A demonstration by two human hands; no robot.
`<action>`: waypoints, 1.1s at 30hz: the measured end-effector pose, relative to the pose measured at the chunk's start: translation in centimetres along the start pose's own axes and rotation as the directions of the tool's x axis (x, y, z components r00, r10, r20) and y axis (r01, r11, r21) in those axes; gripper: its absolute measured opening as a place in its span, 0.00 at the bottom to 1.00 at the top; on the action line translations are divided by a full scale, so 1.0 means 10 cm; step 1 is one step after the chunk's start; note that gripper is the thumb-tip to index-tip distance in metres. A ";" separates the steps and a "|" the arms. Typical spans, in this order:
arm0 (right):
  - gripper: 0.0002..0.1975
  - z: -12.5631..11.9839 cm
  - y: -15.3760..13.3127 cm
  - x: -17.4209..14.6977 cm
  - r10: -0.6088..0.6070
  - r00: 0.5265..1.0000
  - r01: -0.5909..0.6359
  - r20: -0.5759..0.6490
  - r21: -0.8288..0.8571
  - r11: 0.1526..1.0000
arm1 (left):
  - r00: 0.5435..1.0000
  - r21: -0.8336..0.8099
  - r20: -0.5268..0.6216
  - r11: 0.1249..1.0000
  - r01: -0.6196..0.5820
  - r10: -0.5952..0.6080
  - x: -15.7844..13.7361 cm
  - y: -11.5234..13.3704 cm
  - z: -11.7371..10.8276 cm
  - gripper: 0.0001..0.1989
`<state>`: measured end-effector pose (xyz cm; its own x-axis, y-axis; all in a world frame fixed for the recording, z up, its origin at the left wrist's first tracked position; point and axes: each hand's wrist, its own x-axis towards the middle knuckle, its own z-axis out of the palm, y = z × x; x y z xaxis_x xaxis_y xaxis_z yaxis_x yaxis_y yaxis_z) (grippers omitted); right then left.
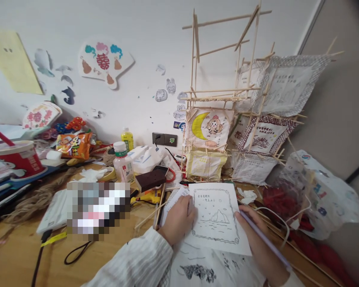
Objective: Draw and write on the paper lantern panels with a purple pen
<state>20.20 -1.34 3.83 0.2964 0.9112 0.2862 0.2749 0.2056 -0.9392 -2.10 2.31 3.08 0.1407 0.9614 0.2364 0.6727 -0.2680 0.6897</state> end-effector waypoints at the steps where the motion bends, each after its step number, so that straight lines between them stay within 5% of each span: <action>1: 0.17 -0.01 -0.03 -0.01 0.015 1.000 -0.015 -0.002 0.019 1.000 | 1.000 -0.077 -0.001 0.997 0.024 -0.024 0.02 -0.02 0.03 0.20; 10: 0.17 -0.05 -0.03 0.01 0.090 0.996 -0.091 0.015 0.154 0.984 | 0.988 -0.585 0.150 0.801 0.126 -0.046 0.10 -0.07 0.10 0.21; 18: 0.17 -0.04 -0.03 0.03 0.110 0.991 -0.121 0.081 0.152 0.981 | 0.985 -0.637 0.145 0.754 0.162 -0.089 0.07 -0.06 0.10 0.22; 33: 0.19 -0.01 0.07 0.05 0.068 0.997 -0.069 0.022 0.075 0.995 | 0.989 -0.654 0.092 0.742 0.148 -0.115 0.13 -0.08 0.03 0.21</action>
<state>20.63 -0.80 3.35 0.2939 0.9308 0.2175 0.1846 0.1681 -0.9683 -2.25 3.79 2.59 0.1287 0.9875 0.0911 0.0455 -0.0976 0.9942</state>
